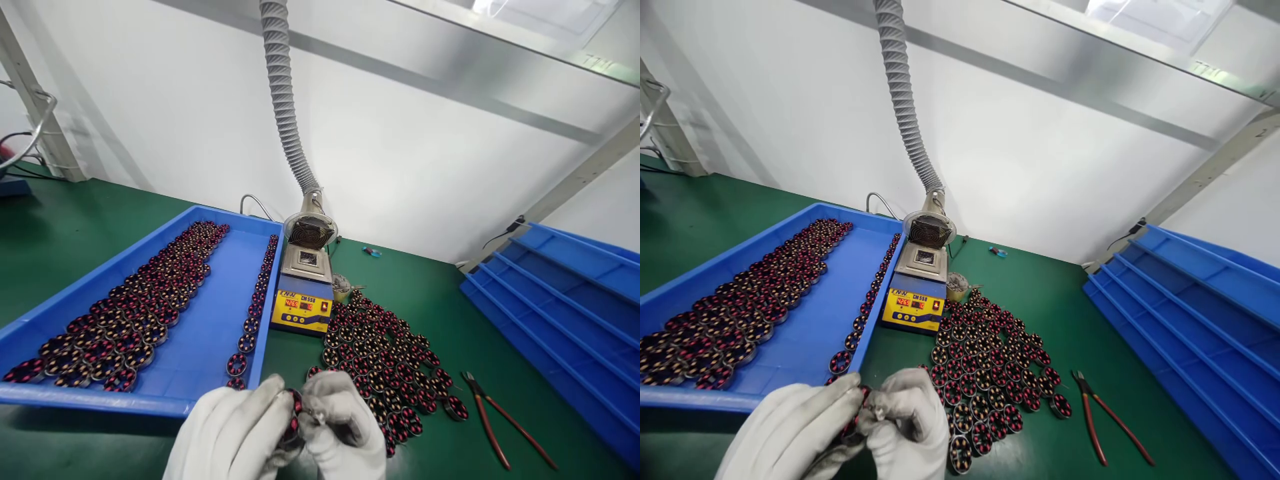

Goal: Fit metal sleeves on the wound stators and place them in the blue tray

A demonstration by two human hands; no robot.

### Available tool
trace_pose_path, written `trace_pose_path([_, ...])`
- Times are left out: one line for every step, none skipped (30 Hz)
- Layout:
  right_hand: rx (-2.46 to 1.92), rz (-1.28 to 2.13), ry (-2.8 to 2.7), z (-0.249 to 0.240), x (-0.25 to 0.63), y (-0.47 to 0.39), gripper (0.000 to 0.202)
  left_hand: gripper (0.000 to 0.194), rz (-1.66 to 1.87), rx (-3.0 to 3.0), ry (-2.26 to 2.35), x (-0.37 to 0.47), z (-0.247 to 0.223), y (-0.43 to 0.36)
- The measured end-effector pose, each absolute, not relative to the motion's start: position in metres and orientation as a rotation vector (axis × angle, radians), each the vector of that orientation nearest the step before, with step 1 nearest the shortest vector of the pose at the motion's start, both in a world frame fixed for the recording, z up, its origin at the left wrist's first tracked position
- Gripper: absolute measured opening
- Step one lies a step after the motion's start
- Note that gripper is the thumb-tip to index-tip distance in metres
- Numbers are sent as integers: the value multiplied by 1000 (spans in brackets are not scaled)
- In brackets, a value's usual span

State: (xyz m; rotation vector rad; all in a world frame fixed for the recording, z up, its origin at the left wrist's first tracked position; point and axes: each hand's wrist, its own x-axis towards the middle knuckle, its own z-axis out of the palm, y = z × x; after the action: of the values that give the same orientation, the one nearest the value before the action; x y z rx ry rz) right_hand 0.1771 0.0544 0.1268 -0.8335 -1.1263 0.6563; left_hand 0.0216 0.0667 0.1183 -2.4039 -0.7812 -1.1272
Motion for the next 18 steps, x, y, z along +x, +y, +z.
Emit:
trace_pose_path([-864, 538, -1012, 127, 175, 55, 8, 21, -1101, -2382, -784, 22, 118, 66])
trace_pose_path([-898, 421, -893, 127, 176, 55, 9, 21, -1086, -2371, -786, 22, 118, 65])
trace_pose_path([-919, 322, -794, 128, 178, 56, 9, 21, -1080, -2363, -795, 21, 119, 65])
trace_pose_path([-931, 256, -729, 129, 181, 56, 10, 21, -1086, -2353, -810, 21, 120, 65])
trace_pose_path([-943, 234, -702, 130, 183, 56, 11, 20, -1099, -2350, -820, 20, 122, 66])
trace_pose_path([-959, 283, -712, 130, 185, 55, 10, 20, -1110, -2359, -823, 19, 124, 67])
trace_pose_path([-973, 416, -745, 131, 185, 53, 11, 21, -1136, -2363, -824, 19, 126, 68])
trace_pose_path([-983, 636, -780, 131, 183, 51, 17, 22, -1166, -2374, -829, 20, 128, 69])
trace_pose_path([-978, 889, -786, 131, 180, 50, 26, 24, -1209, -2386, -832, 21, 129, 70])
trace_pose_path([-961, 1121, -758, 131, 175, 48, 35, 26, -1246, -2404, -847, 22, 129, 71])
trace_pose_path([-936, 1298, -723, 130, 171, 48, 43, 28, -1281, -2415, -870, 24, 130, 72])
trace_pose_path([-915, 1407, -698, 129, 167, 48, 46, 30, -1310, -2427, -892, 26, 130, 73])
trace_pose_path([-907, 1455, -678, 128, 164, 48, 46, 30, -1338, -2446, -910, 28, 130, 73])
trace_pose_path([-903, 1468, -656, 126, 162, 49, 46, 29, -1364, -2468, -925, 30, 130, 74])
trace_pose_path([-895, 1474, -627, 124, 162, 49, 46, 27, -1390, -2489, -934, 31, 131, 74])
trace_pose_path([-882, 1497, -588, 122, 162, 50, 47, 26, -1410, -2524, -940, 31, 132, 75])
trace_pose_path([-865, 1527, -546, 120, 164, 51, 47, 26, -1429, -2569, -940, 31, 134, 76])
trace_pose_path([-849, 1557, -506, 117, 166, 51, 46, 25, -1434, -2621, -941, 31, 136, 77])
